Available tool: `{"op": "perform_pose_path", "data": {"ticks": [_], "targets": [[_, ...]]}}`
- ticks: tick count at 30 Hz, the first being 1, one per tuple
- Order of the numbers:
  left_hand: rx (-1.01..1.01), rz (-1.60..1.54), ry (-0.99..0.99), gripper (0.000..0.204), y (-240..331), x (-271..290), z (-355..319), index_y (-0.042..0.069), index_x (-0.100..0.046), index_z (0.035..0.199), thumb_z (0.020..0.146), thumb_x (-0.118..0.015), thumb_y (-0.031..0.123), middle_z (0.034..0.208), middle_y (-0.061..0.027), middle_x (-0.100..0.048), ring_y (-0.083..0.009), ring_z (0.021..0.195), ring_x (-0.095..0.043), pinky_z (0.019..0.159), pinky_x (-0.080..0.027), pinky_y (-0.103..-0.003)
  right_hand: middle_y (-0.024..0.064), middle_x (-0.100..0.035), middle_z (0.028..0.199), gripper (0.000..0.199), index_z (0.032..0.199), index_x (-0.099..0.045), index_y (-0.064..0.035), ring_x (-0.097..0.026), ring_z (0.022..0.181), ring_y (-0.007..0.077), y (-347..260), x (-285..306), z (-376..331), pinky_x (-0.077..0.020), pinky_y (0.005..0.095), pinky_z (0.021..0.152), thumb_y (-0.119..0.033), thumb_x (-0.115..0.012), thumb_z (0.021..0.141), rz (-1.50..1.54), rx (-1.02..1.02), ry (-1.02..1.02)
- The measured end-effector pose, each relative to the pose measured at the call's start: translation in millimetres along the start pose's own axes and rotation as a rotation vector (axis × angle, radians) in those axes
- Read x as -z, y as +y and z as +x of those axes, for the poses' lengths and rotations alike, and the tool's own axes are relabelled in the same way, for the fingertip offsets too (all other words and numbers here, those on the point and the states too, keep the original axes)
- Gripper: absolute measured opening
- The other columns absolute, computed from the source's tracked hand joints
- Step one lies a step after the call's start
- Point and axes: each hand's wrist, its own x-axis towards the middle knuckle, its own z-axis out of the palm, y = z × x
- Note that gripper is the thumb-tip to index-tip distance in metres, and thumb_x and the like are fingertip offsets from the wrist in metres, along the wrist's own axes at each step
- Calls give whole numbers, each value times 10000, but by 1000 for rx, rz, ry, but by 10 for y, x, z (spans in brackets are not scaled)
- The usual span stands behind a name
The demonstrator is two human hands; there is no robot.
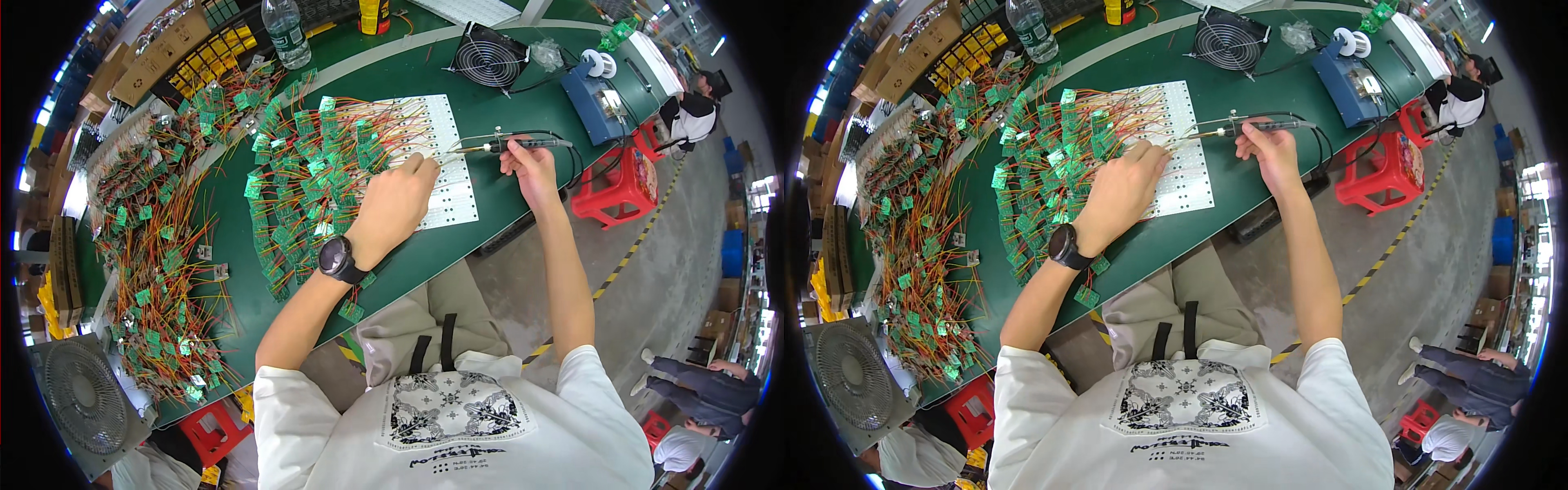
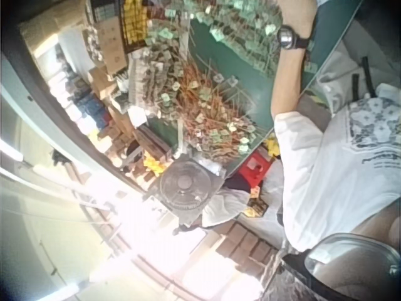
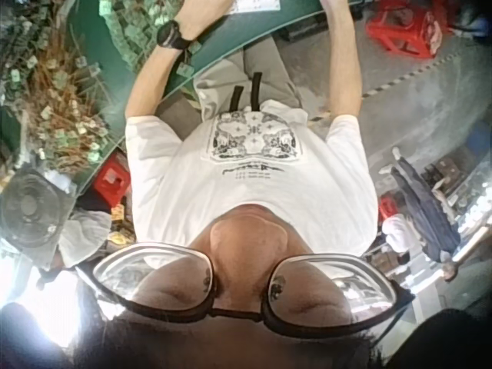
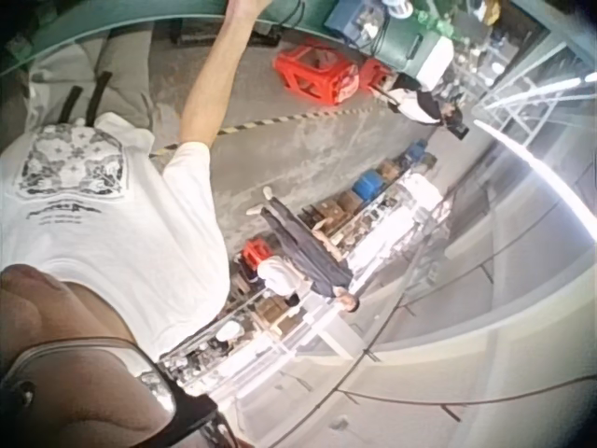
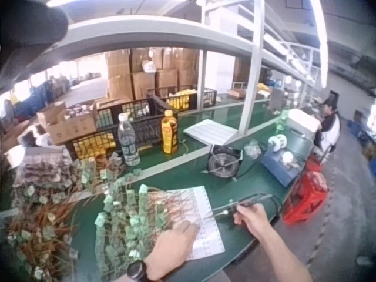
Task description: The person solders wires connected to small circuit boards onto an LED panel using a soldering iron, checks their smartwatch, and solders additional wires to the panel.
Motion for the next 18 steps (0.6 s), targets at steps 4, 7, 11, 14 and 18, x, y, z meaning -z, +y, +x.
{"op": "perform_pose_path", "data": {"ticks": [4, 7, 11, 14, 18], "targets": [[-76, -125, 21, 174, -34, -71, 11, -17, -649, 981, 968, -545, 121, 812, -196, -620, -419, 750, -615, 681, -484, -480, 101, -677, 809, 219, 1052, -641, 34, -636, 648, 168, 76, 1, -45, -467, 267, 591, -129, -688, 914, 3, 82, 44], [-65, -354, 49, 179, 1, -121, 12, -29, -644, 988, 967, -545, 118, 807, -206, -616, -423, 757, -614, 701, -479, -481, 100, -676, 806, 212, 1057, -642, 32, -632, 647, 165, 69, -4, -66, -464, 265, 590, -123, -679, 919, -45, 82, 53], [83, -388, 17, 177, 80, -146, 0, -54, -558, 968, 980, -502, 114, 775, -238, -592, -429, 762, -611, 716, -469, -493, 102, -677, 807, 211, 1060, -643, 33, -629, 643, 162, 78, -14, -60, -463, 264, 589, -121, -676, 920, -50, 91, 48], [37, -209, -8, 175, 137, -128, -26, -45, -511, 929, 985, -481, 118, 778, -248, -590, -433, 737, -609, 691, -480, -497, 102, -676, 802, 214, 1062, -642, 36, -626, 641, 160, 76, -20, -65, -461, 263, 589, -121, -675, 920, -38, 99, 49], [-64, -57, -107, 174, 255, -117, -96, -25, -528, 898, 980, -491, 123, 796, -223, -591, -414, 694, -612, 643, -498, -487, 99, -677, 798, 217, 1068, -642, 32, -626, 639, 158, 84, 0, -76, -460, 262, 589, -123, -676, 920, -34, 106, 58]]}}
